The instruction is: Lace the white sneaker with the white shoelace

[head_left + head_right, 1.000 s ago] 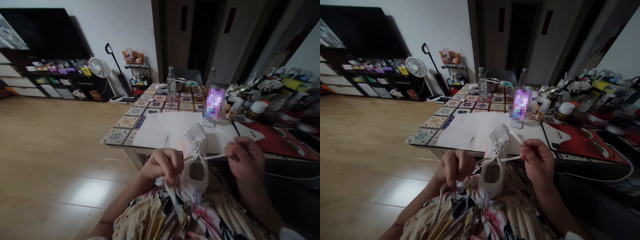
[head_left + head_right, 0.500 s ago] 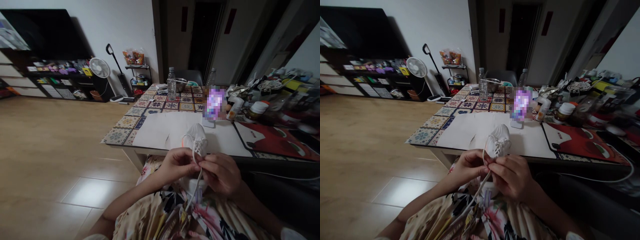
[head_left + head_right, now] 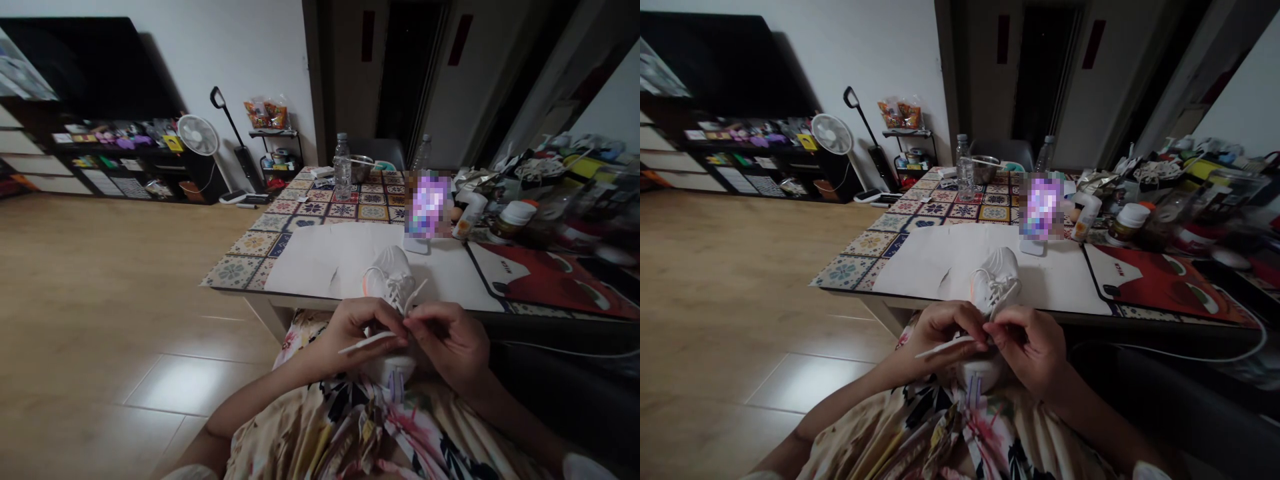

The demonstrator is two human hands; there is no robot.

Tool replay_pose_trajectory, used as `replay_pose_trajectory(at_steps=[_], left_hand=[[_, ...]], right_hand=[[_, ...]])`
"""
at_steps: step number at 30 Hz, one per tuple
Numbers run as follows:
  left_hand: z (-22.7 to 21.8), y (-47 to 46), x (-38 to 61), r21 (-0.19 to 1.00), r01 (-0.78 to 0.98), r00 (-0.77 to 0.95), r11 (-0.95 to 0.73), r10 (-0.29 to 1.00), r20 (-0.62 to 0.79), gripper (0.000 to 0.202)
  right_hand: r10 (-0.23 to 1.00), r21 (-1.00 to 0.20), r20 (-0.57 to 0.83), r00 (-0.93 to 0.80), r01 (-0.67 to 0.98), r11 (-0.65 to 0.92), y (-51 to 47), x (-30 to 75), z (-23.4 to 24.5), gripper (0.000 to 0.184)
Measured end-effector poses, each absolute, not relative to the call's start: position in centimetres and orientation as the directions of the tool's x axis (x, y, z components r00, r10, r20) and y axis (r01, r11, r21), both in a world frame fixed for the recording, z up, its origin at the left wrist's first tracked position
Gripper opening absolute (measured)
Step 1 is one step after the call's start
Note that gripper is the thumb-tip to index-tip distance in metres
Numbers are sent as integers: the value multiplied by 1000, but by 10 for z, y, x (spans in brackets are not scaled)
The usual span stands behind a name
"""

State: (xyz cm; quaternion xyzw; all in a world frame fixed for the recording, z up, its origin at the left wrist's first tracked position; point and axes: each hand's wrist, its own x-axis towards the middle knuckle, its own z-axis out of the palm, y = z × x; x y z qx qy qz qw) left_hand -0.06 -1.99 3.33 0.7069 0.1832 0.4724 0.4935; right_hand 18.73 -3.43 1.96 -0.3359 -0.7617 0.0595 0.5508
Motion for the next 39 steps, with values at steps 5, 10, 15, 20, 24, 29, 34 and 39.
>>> replay_pose_trajectory(at_steps=[5,10,15,20,24,29,34,39], left_hand=[[33,-24,2,876,-264,316,-404,821,474,14],[35,-25,4,900,-284,279,-332,869,409,18],[33,-23,5,927,-331,344,-176,892,292,17],[26,-16,4,944,-279,345,-174,900,268,28],[19,-3,5,934,-329,274,-139,933,235,31],[18,18,-5,655,-756,182,-5,959,217,33],[9,33,-33,653,-746,371,129,896,246,31],[-3,39,-42,859,-507,512,68,826,237,38]], right_hand=[[478,-344,789,-387,366,865,-31,185,36,17],[449,-318,796,-406,352,880,-24,182,33,11],[391,-211,824,-410,418,883,-21,186,25,15],[309,-140,849,-428,381,914,-25,190,25,22],[522,-501,825,-216,146,853,-16,191,24,6],[725,-720,686,-60,-193,666,9,215,29,35],[706,-776,618,-345,-413,477,28,260,23,45],[632,-875,454,-628,-180,449,30,266,19,49]])
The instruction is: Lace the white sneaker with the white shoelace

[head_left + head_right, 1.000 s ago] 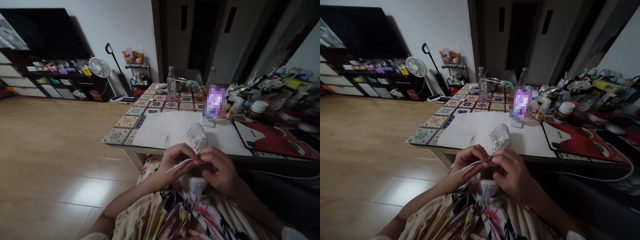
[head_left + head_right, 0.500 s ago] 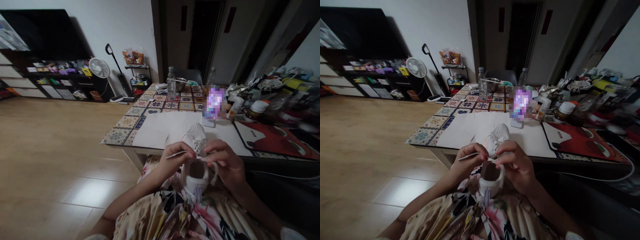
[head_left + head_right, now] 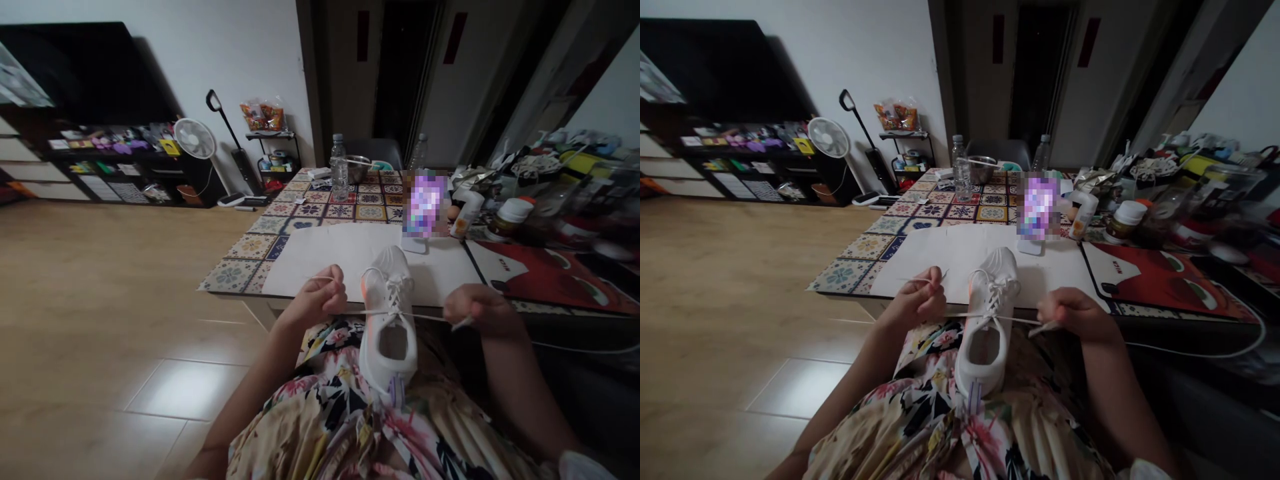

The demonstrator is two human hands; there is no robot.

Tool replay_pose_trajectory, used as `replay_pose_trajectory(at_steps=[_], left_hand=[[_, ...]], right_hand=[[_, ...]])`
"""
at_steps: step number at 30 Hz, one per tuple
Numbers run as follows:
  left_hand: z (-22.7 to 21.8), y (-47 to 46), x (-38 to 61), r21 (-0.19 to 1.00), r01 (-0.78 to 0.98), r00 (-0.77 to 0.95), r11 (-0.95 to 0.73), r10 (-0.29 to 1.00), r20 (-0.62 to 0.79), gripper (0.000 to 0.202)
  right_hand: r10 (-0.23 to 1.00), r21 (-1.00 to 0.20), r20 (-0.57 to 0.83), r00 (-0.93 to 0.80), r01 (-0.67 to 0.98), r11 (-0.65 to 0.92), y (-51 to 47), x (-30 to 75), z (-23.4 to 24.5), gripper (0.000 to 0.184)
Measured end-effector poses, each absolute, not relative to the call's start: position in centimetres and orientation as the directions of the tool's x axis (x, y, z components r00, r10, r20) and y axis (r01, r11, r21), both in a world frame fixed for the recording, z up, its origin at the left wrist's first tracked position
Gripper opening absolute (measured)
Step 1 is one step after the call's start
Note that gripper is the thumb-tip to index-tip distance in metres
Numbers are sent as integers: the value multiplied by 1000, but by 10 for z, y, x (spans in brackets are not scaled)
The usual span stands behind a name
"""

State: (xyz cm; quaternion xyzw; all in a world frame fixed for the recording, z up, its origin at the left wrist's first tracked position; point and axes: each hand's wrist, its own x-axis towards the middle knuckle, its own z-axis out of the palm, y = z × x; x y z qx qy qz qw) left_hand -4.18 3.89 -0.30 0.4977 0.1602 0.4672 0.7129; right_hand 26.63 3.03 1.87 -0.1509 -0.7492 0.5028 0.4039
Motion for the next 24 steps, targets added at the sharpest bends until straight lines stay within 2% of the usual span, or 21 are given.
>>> replay_pose_trajectory(at_steps=[3,6,8,11,15,17,20,24], left_hand=[[-1,35,-37,951,-308,589,11,787,182,34],[8,30,-32,987,42,578,-153,810,101,34],[12,28,-31,936,232,560,-264,823,93,31],[14,28,-33,891,321,605,-322,793,69,26],[14,32,-42,937,257,650,-235,760,12,33],[16,33,-44,962,136,672,-235,735,84,35],[19,33,-39,953,-123,657,-277,697,287,32],[14,29,-18,908,-403,611,-117,704,362,29]], right_hand=[[659,-834,327,-677,121,538,26,252,26,42],[703,-714,260,-662,358,602,23,242,31,36],[710,-688,225,-667,407,600,21,242,31,32],[679,-697,208,-704,381,608,22,248,29,29],[648,-781,231,-726,259,568,25,257,28,29],[637,-837,292,-713,132,531,26,257,28,28],[634,-867,432,-641,-103,487,26,247,24,28],[678,-845,535,-504,-341,413,20,218,14,24]])
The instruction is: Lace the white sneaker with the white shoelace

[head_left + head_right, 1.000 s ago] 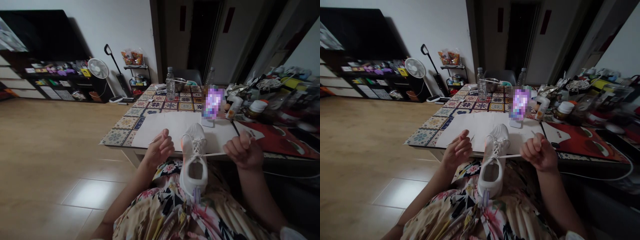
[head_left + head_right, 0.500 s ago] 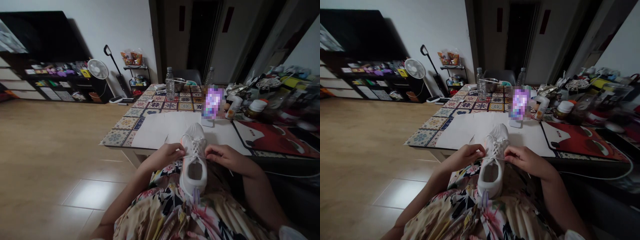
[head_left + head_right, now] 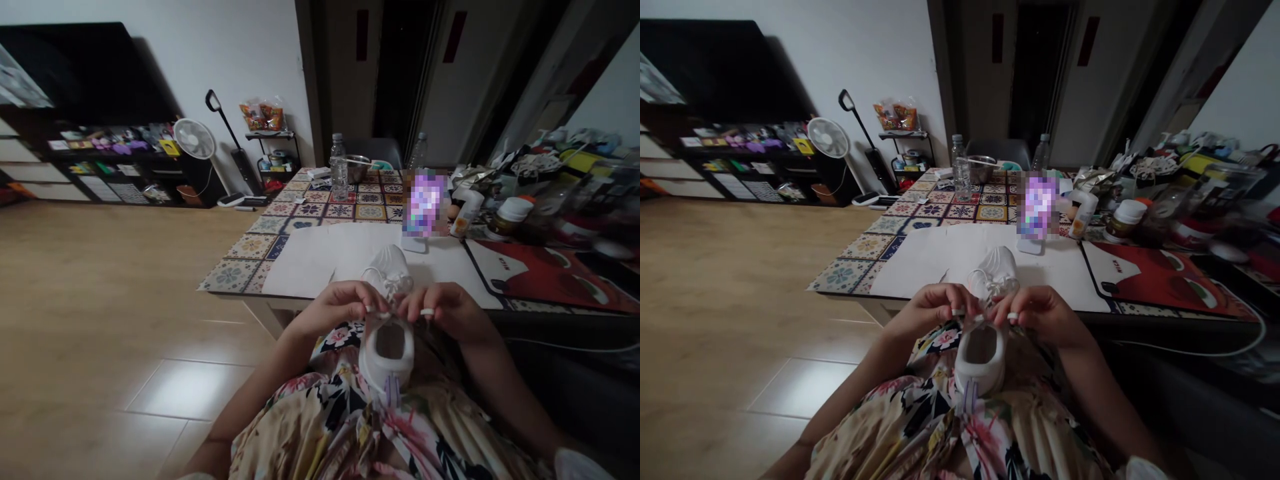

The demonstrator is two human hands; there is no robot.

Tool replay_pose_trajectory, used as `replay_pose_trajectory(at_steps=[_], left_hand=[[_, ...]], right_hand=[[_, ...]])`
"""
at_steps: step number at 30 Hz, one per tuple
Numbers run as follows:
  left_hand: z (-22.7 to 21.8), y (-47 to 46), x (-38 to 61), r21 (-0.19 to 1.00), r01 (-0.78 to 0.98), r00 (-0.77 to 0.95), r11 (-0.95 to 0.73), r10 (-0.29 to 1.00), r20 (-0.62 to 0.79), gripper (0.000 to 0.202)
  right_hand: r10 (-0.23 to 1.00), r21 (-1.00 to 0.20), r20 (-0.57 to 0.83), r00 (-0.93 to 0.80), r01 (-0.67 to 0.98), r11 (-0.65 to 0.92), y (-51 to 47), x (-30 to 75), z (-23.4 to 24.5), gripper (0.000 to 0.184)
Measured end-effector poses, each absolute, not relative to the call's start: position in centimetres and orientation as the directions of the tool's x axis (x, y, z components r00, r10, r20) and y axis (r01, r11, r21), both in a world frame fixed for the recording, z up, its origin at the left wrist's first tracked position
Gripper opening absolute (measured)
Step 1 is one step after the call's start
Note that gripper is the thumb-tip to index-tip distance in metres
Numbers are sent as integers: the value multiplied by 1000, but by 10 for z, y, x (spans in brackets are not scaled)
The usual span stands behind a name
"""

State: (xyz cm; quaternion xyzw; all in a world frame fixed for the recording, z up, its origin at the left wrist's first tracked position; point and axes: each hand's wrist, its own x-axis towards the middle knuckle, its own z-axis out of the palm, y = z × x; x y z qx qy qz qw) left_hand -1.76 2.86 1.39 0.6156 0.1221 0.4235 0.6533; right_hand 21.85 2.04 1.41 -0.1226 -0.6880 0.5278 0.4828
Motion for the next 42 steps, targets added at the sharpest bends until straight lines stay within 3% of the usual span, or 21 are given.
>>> replay_pose_trajectory(at_steps=[4,8,11,14,19,22,28,31,34,37,42], left_hand=[[9,25,1,889,-430,475,-158,798,371,28],[13,20,7,901,-332,417,-280,813,406,24],[14,17,10,899,-382,412,-214,831,373,21],[12,17,14,886,-454,409,-95,861,302,35],[15,15,14,912,-344,321,-224,885,338,24],[16,14,12,899,-294,258,-325,879,402,23],[11,14,11,927,-232,341,-294,868,360,27],[10,14,12,934,-230,338,-272,878,339,29],[12,14,13,932,-258,293,-253,899,325,28],[13,13,13,922,-291,255,-255,908,332,28],[12,14,13,924,-306,253,-228,917,309,26]], right_hand=[[803,-876,471,-364,-302,377,12,196,8,17],[816,-853,520,-251,-102,512,5,190,11,9],[769,-781,605,-207,36,624,0,187,14,8],[764,-761,619,-180,104,641,-5,185,18,8],[773,-775,568,-282,133,618,-8,185,23,4],[789,-788,560,-251,134,601,-9,185,24,7],[853,-864,501,-146,-28,503,-8,179,18,6],[852,-855,518,-78,-6,519,-7,178,16,4],[791,-773,600,-116,168,611,-8,182,19,12],[685,-589,682,-256,362,722,-9,186,25,20],[601,-399,711,-365,495,772,-10,188,30,18]])
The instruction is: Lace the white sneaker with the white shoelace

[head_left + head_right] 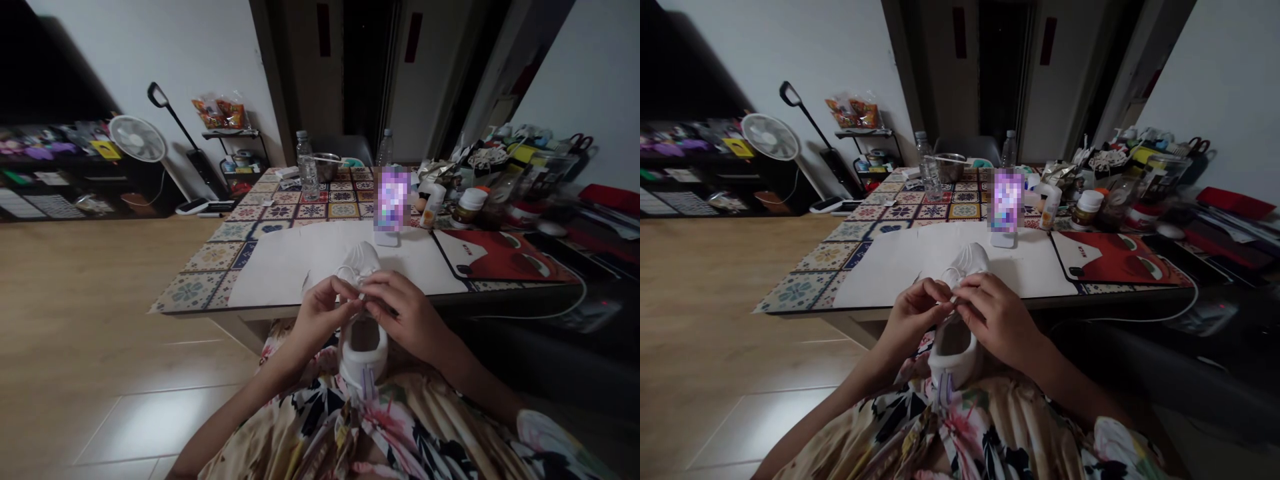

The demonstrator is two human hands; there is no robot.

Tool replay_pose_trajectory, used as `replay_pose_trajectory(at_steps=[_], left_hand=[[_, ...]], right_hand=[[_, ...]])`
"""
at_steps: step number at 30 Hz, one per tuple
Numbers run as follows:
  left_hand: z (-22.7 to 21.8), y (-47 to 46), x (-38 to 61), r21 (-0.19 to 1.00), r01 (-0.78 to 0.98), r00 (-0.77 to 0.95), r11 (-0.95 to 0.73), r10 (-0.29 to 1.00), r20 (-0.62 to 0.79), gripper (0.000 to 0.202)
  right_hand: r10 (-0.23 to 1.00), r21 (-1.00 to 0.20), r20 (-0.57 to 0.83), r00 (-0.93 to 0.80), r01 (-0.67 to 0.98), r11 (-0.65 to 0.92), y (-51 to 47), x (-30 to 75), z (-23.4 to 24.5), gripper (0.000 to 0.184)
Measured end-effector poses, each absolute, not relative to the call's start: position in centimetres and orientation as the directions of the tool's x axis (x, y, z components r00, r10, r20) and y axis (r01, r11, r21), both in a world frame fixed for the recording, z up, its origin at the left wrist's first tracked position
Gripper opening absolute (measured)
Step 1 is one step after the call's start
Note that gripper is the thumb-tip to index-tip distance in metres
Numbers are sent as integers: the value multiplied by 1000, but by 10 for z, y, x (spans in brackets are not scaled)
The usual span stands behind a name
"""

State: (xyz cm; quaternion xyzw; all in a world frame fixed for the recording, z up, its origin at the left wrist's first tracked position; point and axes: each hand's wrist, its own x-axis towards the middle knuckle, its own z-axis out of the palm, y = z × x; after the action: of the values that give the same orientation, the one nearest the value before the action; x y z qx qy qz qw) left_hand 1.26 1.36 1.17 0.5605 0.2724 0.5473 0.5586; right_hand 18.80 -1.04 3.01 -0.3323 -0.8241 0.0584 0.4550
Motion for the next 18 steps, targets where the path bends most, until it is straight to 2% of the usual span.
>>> replay_pose_trajectory(at_steps=[4,8,10,12,15,18], left_hand=[[10,14,7,938,-172,285,-300,897,339,16],[12,15,2,895,-63,330,-441,837,436,14],[13,16,1,871,-51,321,-488,818,477,16],[14,17,2,866,-51,308,-497,817,487,17],[14,17,2,892,-58,312,-449,840,443,22],[14,17,2,934,-82,345,-347,870,353,32]], right_hand=[[609,-386,708,-357,526,758,-9,188,28,9],[718,-587,617,-322,420,692,-6,190,22,8],[750,-682,550,-369,320,658,-4,191,20,6],[749,-718,509,-423,271,641,-3,192,20,4],[725,-660,556,-406,314,682,-3,190,19,4],[631,-485,705,-323,430,762,-4,186,20,4]])
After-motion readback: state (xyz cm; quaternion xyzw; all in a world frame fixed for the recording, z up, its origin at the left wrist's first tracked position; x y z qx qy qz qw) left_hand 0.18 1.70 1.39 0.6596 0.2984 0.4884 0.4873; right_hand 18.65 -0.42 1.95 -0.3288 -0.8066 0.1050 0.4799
